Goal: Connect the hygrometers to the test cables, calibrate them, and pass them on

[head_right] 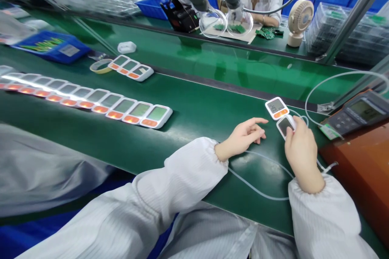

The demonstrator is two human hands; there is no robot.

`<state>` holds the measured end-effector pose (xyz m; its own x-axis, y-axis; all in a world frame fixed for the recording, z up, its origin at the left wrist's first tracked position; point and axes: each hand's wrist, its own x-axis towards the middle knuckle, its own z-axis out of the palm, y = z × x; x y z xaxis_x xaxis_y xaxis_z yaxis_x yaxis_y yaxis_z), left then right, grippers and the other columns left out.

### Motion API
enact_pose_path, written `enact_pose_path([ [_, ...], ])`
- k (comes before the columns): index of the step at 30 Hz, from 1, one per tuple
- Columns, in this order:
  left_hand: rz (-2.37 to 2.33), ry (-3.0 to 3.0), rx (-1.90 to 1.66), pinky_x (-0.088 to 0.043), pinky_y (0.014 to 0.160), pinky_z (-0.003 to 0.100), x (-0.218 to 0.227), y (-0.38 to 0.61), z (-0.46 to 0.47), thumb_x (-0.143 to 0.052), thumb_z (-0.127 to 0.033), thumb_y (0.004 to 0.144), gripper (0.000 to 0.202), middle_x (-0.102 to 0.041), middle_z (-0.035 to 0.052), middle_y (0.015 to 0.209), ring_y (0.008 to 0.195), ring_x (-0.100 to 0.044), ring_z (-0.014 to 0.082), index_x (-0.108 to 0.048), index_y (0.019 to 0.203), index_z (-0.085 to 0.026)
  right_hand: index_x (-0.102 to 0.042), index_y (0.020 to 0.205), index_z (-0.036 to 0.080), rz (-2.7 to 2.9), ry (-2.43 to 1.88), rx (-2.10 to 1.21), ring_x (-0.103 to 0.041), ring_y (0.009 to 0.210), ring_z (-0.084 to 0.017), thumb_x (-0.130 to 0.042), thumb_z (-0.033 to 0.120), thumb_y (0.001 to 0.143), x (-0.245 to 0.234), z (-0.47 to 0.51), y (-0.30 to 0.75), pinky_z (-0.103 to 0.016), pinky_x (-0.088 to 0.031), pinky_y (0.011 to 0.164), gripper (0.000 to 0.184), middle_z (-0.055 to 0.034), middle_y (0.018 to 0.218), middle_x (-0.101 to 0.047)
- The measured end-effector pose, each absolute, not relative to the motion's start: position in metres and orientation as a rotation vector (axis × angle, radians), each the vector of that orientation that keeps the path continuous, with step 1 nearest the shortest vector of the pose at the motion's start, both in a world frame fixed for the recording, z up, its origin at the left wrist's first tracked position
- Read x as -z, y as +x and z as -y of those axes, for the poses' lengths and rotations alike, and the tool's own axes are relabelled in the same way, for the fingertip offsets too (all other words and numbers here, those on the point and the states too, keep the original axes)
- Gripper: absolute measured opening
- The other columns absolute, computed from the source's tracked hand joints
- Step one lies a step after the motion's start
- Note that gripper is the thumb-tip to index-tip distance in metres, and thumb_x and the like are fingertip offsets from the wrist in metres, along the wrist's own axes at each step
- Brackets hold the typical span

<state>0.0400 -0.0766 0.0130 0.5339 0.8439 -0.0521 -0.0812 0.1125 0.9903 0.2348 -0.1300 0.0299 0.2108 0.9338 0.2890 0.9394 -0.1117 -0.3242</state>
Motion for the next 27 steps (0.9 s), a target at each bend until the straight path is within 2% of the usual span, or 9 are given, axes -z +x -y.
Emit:
enact_pose_path([
  [3, -0.783, 1.311, -0.812, -0.049, 0.062, 0.024, -0.015, 0.040, 0.075, -0.068, -0.034, 0.087, 0.032, -0.067, 0.0019, 0.077, 0.060, -0.057, 0.0084, -0.066, 0.112, -0.014, -0.056, 0.132, 0.012, 1.757, -2.069, 0.041, -0.064, 0.097, -0.033, -0.041, 0.031, 0.099, -0.024, 0.129, 0.237, -0.046, -0.052, 0.083, 0.041, -0.0179, 0.109, -0.068],
  [8, -0.842, 1.402, -0.886, -0.050, 0.063, 0.024, -0.021, 0.034, 0.070, -0.065, -0.033, 0.087, 0.024, -0.069, 0.0033, 0.077, 0.061, -0.059, 0.0089, -0.069, 0.101, -0.014, -0.063, 0.122, 0.013, 1.812, -1.982, 0.326, -0.056, 0.113, -0.039, -0.052, 0.029, 0.097, -0.029, 0.133, 0.230, -0.052, -0.049, 0.088, 0.031, -0.0214, 0.127, -0.061],
  [12, -0.945, 1.485, -0.992, -0.053, 0.067, 0.027, -0.027, 0.024, 0.063, -0.064, -0.037, 0.086, 0.027, -0.071, 0.0052, 0.081, 0.066, -0.063, 0.0123, -0.070, 0.100, -0.014, -0.065, 0.111, 0.017, 2.174, -1.667, -0.114, -0.063, 0.097, -0.028, -0.058, 0.027, 0.099, -0.026, 0.141, 0.204, -0.042, -0.053, 0.084, 0.017, -0.0127, 0.106, -0.068],
  [16, -1.221, 1.681, -1.100, -0.056, 0.082, 0.033, -0.030, -0.008, 0.060, -0.058, -0.044, 0.091, 0.033, -0.074, 0.0088, 0.096, 0.085, -0.070, 0.0192, -0.070, 0.106, -0.017, -0.065, 0.096, 0.018, 2.467, -1.458, -0.354, -0.062, 0.093, -0.027, -0.075, 0.027, 0.090, -0.015, 0.148, 0.179, -0.040, -0.054, 0.081, 0.015, -0.0095, 0.101, -0.067],
  [19, -1.566, 2.024, -1.101, -0.048, 0.104, 0.044, -0.025, -0.057, 0.057, -0.053, -0.043, 0.091, 0.032, -0.071, 0.0106, 0.110, 0.109, -0.066, 0.0263, -0.068, 0.105, -0.019, -0.062, 0.088, 0.018, 2.460, -1.469, -0.426, -0.062, 0.086, -0.024, -0.070, 0.021, 0.094, -0.011, 0.148, 0.174, -0.036, -0.053, 0.077, 0.011, -0.0068, 0.091, -0.066],
  [21, -1.854, 2.147, -1.074, -0.039, 0.113, 0.053, -0.019, -0.098, 0.055, -0.052, -0.045, 0.089, 0.035, -0.065, 0.0158, 0.122, 0.126, -0.057, 0.0337, -0.066, 0.108, -0.019, -0.060, 0.091, 0.018, 2.368, -1.503, -0.494, -0.062, 0.079, -0.021, -0.062, 0.019, 0.099, -0.010, 0.148, 0.176, -0.033, -0.051, 0.072, 0.008, -0.0046, 0.085, -0.065],
  [23, -2.224, 2.076, -0.965, -0.029, 0.115, 0.065, -0.014, -0.137, 0.055, -0.054, -0.052, 0.087, 0.049, -0.052, 0.0246, 0.139, 0.141, -0.039, 0.0463, -0.063, 0.119, -0.015, -0.060, 0.100, 0.018, 2.247, -1.501, -0.553, -0.062, 0.075, -0.019, -0.051, 0.014, 0.102, -0.012, 0.147, 0.179, -0.031, -0.051, 0.070, 0.010, -0.0031, 0.084, -0.065],
  [25, -2.471, 1.908, -0.622, -0.023, 0.108, 0.077, -0.010, -0.165, 0.059, -0.053, -0.061, 0.086, 0.065, -0.044, 0.0290, 0.145, 0.143, -0.027, 0.0569, -0.057, 0.130, -0.014, -0.058, 0.119, 0.018, 2.147, -1.435, -0.557, -0.062, 0.078, -0.017, -0.041, 0.007, 0.101, -0.015, 0.148, 0.180, -0.031, -0.052, 0.072, 0.027, -0.0052, 0.096, -0.066],
  [27, -2.542, 1.849, -0.374, -0.029, 0.105, 0.075, -0.008, -0.178, 0.064, -0.044, -0.062, 0.090, 0.070, -0.042, 0.0301, 0.143, 0.141, -0.030, 0.0565, -0.050, 0.140, -0.013, -0.049, 0.139, 0.017, 2.090, -1.359, -0.502, -0.063, 0.080, -0.017, -0.034, 0.003, 0.098, -0.020, 0.150, 0.181, -0.031, -0.054, 0.072, 0.046, -0.0087, 0.108, -0.064],
])
